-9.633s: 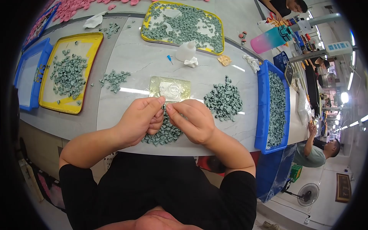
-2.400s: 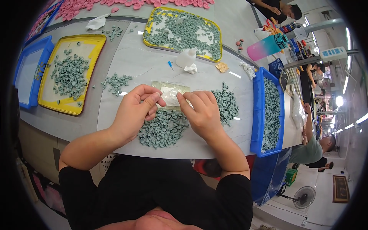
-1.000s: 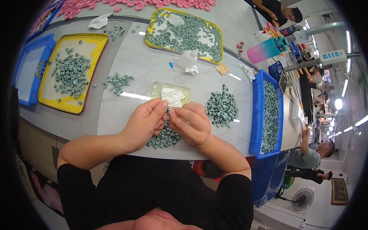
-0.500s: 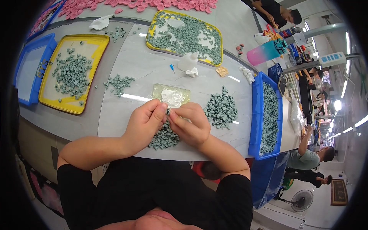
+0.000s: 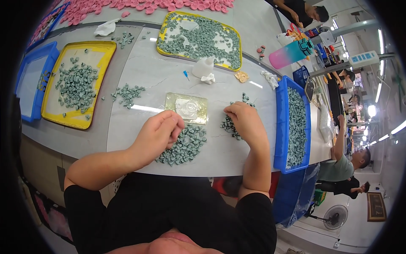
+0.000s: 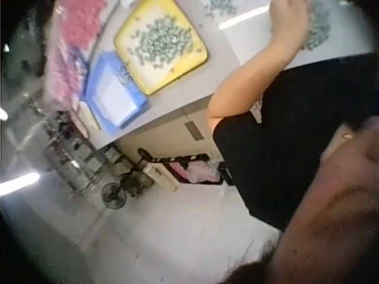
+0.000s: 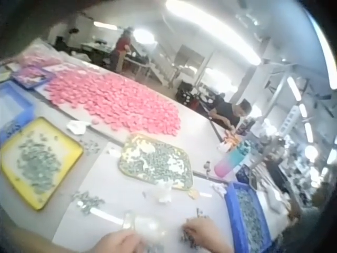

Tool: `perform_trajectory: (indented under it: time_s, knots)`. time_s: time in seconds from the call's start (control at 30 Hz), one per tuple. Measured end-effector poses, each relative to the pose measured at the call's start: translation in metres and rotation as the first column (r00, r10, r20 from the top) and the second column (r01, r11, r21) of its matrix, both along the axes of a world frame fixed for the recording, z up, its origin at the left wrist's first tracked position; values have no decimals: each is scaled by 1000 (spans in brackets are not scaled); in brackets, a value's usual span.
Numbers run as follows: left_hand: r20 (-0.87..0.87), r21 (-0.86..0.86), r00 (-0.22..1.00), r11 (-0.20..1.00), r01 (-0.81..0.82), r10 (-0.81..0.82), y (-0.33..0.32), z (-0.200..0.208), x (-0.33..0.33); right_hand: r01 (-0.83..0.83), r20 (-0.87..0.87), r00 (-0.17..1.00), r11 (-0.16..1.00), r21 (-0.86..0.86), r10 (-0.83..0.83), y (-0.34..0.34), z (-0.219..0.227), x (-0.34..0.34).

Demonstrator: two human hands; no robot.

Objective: The recorder is sorting small green plastic parts on a table in a factory environment.

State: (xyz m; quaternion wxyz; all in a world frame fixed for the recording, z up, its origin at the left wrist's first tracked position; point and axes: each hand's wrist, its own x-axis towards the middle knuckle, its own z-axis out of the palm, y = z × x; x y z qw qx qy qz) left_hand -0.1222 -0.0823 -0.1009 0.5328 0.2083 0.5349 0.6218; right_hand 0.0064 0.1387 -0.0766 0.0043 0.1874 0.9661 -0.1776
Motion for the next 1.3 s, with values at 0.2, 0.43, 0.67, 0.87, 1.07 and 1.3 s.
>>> perform_trajectory:
  time_s: [0.2, 0.43, 0.67, 0.87, 1.07, 1.3]
  knots:
    - [239, 88, 963, 986, -145, 120, 7, -2, -1, 20, 56, 998, 996, 92, -25, 0, -11, 2]
    - [288, 63, 951, 989, -133, 110, 9, -3, -4, 104, -144, 982, 987, -126, -121, -24, -6, -10]
    - [210, 41, 978, 999, -21, 12, 15, -6, 4, -363, -519, 751, 911, 195, 409, -59, -2, -18]
    - [245, 101, 969, 994, -52, 26, 19, -10, 7, -316, -620, 694, 929, 193, 365, -65, -12, -18]
    - [47, 62, 997, 996, -67, 64, 21, -10, 8, -316, -603, 730, 941, 119, 322, -57, -15, -13]
    - [-36, 47, 997, 997, -66, 68, 18, -12, 5, -324, -570, 735, 928, 182, 368, -54, -14, -14]
